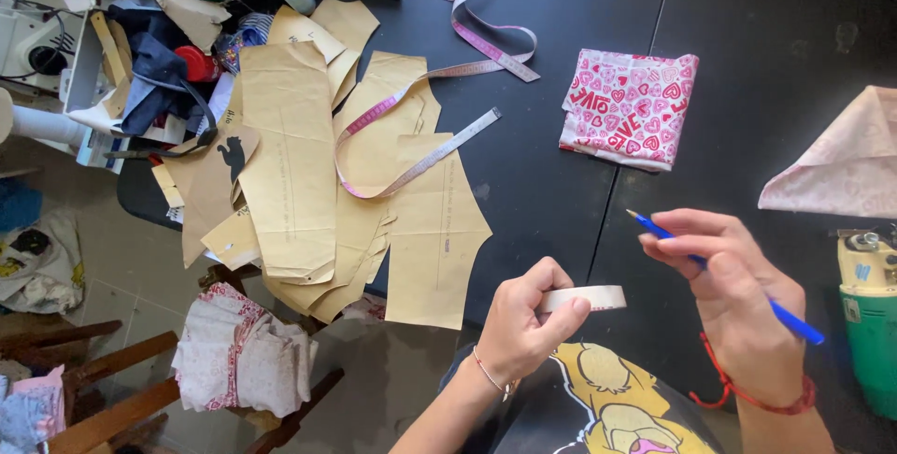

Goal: The person uses a green electric rotary cutter to trim a piece of white fabric with a red heart pattern on a black table. They then fold the fabric, place a paper pattern on top, and trace the pattern's outline with a blue pen.

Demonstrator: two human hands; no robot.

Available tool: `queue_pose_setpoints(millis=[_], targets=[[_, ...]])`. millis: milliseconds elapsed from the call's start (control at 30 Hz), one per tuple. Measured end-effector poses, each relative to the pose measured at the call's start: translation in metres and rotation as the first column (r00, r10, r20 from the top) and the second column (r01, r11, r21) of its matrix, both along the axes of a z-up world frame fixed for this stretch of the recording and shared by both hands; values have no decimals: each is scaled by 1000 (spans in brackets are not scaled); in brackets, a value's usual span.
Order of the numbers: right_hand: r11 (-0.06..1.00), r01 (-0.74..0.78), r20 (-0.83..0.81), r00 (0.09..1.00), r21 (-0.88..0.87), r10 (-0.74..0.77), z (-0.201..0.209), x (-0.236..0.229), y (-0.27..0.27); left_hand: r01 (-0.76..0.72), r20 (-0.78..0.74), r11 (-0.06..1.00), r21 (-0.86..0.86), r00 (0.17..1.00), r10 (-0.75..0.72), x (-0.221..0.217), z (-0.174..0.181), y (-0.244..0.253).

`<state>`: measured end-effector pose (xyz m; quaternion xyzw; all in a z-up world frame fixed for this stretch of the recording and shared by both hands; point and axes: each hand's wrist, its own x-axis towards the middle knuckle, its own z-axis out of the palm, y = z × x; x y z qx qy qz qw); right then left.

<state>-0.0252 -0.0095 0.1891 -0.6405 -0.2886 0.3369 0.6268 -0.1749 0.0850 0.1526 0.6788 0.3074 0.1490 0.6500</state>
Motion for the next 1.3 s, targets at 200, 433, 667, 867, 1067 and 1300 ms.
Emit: queue_pose_setpoints(millis=[200,433,667,867,1067,1300], targets=[[991,50,173,982,120,-71,-8,-17,3,60,75,998,-27,996,-58,6,9,-3],[976,77,153,982,205,-109,-12,-27,11,106,101,994,-5,989,-105,6,6,-7],[991,56,274,958,124,-88,-8,-28,13,94,157,993,74,982,-105,5,-2,-10],[992,69,328,939,108,-101,-8,-27,12,87,183,990,109,977,-106,6,-4,-10],[990,92,349,929,106,-124,-12,-28,10,102,171,986,131,977,-124,5,-3,-10],[987,119,347,926,104,-148,-12,-29,9,87,191,989,123,976,-109,6,-2,-11]])
